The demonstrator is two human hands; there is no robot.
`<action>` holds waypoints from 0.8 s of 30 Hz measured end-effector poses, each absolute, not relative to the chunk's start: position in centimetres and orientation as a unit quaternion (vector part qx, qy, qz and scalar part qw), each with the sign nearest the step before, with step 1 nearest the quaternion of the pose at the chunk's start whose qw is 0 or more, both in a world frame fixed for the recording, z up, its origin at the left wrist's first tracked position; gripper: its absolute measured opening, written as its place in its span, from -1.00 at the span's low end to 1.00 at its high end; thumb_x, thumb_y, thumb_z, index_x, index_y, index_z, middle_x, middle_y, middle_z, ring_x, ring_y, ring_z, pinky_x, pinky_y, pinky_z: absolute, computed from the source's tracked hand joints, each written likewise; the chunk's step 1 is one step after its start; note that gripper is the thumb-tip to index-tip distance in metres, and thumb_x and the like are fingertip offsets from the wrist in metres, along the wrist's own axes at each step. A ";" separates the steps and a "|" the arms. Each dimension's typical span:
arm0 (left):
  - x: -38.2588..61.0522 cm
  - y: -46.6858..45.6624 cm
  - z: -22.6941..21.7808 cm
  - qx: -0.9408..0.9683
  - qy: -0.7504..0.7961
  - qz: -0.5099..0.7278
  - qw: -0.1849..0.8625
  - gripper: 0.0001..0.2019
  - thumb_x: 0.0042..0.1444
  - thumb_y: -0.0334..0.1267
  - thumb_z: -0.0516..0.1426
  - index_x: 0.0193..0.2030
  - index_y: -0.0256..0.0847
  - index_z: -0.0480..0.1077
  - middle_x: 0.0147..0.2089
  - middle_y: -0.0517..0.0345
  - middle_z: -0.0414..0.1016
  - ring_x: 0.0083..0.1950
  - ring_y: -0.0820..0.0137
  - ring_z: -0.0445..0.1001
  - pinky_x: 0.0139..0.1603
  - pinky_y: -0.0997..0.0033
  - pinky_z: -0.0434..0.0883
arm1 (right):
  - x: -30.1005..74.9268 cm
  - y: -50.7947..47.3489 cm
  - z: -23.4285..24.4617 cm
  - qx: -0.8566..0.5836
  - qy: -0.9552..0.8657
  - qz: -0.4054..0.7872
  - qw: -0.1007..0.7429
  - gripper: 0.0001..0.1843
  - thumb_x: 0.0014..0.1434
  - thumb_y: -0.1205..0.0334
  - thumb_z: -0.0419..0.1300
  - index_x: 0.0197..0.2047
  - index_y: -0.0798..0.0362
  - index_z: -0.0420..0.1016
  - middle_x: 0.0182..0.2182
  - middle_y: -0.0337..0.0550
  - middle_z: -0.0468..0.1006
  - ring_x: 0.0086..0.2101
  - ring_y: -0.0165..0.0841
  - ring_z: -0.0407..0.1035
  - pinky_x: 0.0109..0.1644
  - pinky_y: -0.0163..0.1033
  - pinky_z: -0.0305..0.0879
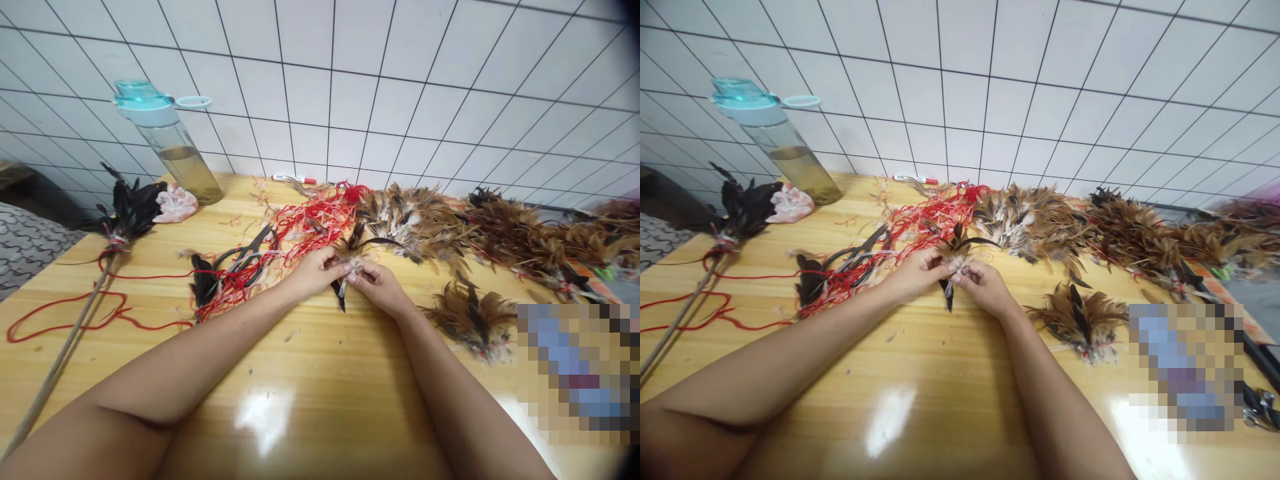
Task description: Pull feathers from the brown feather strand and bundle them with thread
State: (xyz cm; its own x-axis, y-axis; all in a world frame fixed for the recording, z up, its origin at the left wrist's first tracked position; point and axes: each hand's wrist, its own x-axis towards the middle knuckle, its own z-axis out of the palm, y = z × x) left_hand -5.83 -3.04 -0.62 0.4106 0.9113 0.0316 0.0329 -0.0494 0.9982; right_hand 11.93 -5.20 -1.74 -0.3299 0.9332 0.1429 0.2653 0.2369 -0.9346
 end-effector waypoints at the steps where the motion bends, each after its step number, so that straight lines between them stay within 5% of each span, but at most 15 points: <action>1: -5.8 -3.0 -0.6 0.605 0.383 0.390 0.579 -0.66 -0.08 -0.10 0.27 -0.25 -0.30 0.39 -0.31 0.13 0.48 -0.27 0.41 0.41 -0.21 0.42 0.35 | 11.9 -5.3 -1.6 -0.436 -0.684 0.440 0.385 -0.63 0.07 -0.09 0.20 -0.41 0.08 0.39 -0.44 -0.23 0.39 -0.38 -0.41 0.25 -0.24 -0.27 0.24; 8: -5.8 -3.2 0.3 0.542 0.370 0.429 0.621 -0.67 -0.09 -0.10 0.28 -0.27 -0.30 0.39 -0.38 0.19 0.45 -0.33 0.47 0.38 -0.25 0.46 0.33 | 12.1 -5.4 -1.0 -0.446 -0.669 0.452 0.386 -0.64 0.07 -0.08 0.22 -0.44 0.07 0.35 -0.51 -0.30 0.28 -0.45 -0.45 0.17 -0.32 -0.31 0.15; 14: -5.8 -3.2 0.3 0.555 0.363 0.413 0.624 -0.65 -0.12 -0.10 0.30 -0.27 -0.30 0.39 -0.33 0.18 0.47 -0.28 0.45 0.40 -0.20 0.45 0.33 | 11.9 -5.3 -1.2 -0.419 -0.648 0.487 0.410 -0.67 0.07 -0.05 0.23 -0.39 0.06 0.37 -0.39 -0.23 0.42 -0.31 -0.39 0.29 -0.13 -0.25 0.23; 24: -5.7 -3.1 -0.5 0.565 0.364 0.383 0.634 -0.64 -0.17 -0.15 0.33 -0.31 -0.29 0.33 -0.35 0.20 0.44 -0.29 0.46 0.40 -0.21 0.45 0.34 | 12.0 -5.1 -1.4 -0.416 -0.651 0.489 0.406 -0.63 0.04 -0.12 0.23 -0.40 0.04 0.35 -0.45 -0.26 0.37 -0.36 -0.40 0.27 -0.18 -0.25 0.26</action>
State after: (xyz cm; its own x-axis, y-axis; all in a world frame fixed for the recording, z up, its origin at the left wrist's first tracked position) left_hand -5.70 -3.14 -0.50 0.4421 0.8965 -0.0292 -0.0750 0.0694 0.9948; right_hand 12.01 -5.12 -1.37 -0.3252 0.9377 0.1225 0.1446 0.1773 -0.9735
